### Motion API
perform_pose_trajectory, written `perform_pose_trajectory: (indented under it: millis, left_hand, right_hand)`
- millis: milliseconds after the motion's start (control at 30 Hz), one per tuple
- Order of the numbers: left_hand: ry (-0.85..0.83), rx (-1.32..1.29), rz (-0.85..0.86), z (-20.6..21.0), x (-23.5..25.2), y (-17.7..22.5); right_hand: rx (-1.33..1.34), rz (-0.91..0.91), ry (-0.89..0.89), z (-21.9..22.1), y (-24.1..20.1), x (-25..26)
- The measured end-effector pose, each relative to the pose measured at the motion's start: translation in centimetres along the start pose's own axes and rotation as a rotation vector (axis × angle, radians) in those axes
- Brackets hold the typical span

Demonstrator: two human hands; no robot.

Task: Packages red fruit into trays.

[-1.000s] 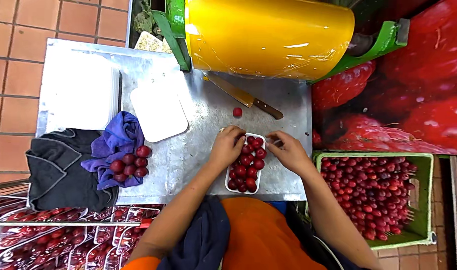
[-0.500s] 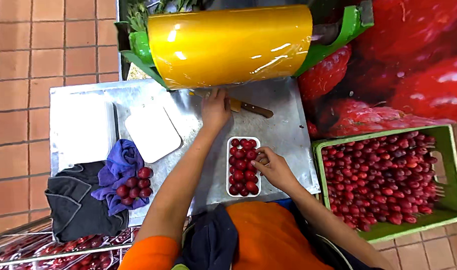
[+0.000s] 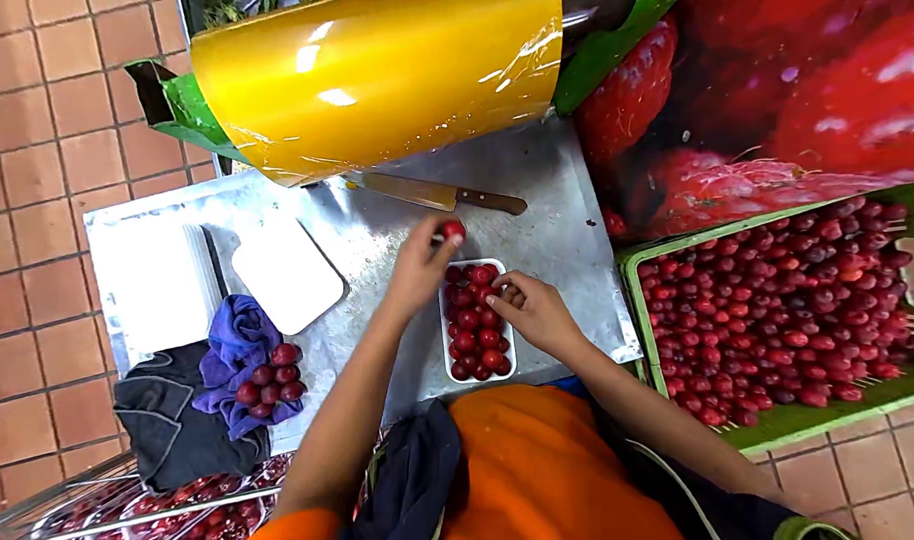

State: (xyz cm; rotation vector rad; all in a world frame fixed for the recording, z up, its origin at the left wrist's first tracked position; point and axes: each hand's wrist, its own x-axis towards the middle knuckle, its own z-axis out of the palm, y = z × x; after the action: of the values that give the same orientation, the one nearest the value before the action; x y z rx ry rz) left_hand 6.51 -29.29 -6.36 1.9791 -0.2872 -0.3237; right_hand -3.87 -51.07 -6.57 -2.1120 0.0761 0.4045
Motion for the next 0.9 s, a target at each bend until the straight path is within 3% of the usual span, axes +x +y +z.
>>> perform_pose_trajectory:
  millis: [133, 267, 333, 433, 533, 667, 767, 900]
  left_hand:
    - [0.017, -0.157, -0.065, 2.3, -4.1, -0.8]
    - [0.033, -0.008, -0.041, 1.8, -5.4, -0.8]
    - [-0.01, -0.083, -0.06, 1.4, -5.8, 0.3]
    - [-0.015, -0.488, -0.163, 0.8, -7.0, 0.7]
    - [0.047, -0.714, -0.238, 0.8, -8.7, 0.7]
    - [0.232, -0.722, -0.274, 2.7, -10.4, 2.5]
    - [0.224, -0.725, -0.28, 3.2, -10.9, 3.0]
    - [0.222, -0.71, -0.258, 3.0, -11.3, 3.0]
  right_hand:
    - [0.007, 0.014, -0.001, -0.1, 0.4, -0.4]
    - [0.154, -0.081, 0.063, 0.0, 1.2, -3.0]
    - [0.202, -0.201, 0.192, -1.5, 2.3, -5.7]
    - [0.082, -0.253, 0.493, -5.2, 7.0, -9.8]
    - [-0.165, 0.109, 0.758, -11.0, 14.7, -12.6]
    - [-0.274, 0.787, 0.692, -16.9, 26.1, -14.5]
    - [-0.345, 0.863, 0.653, -17.5, 29.0, -14.8]
    - [-0.539, 0.658, 0.718, -17.1, 27.5, -12.5]
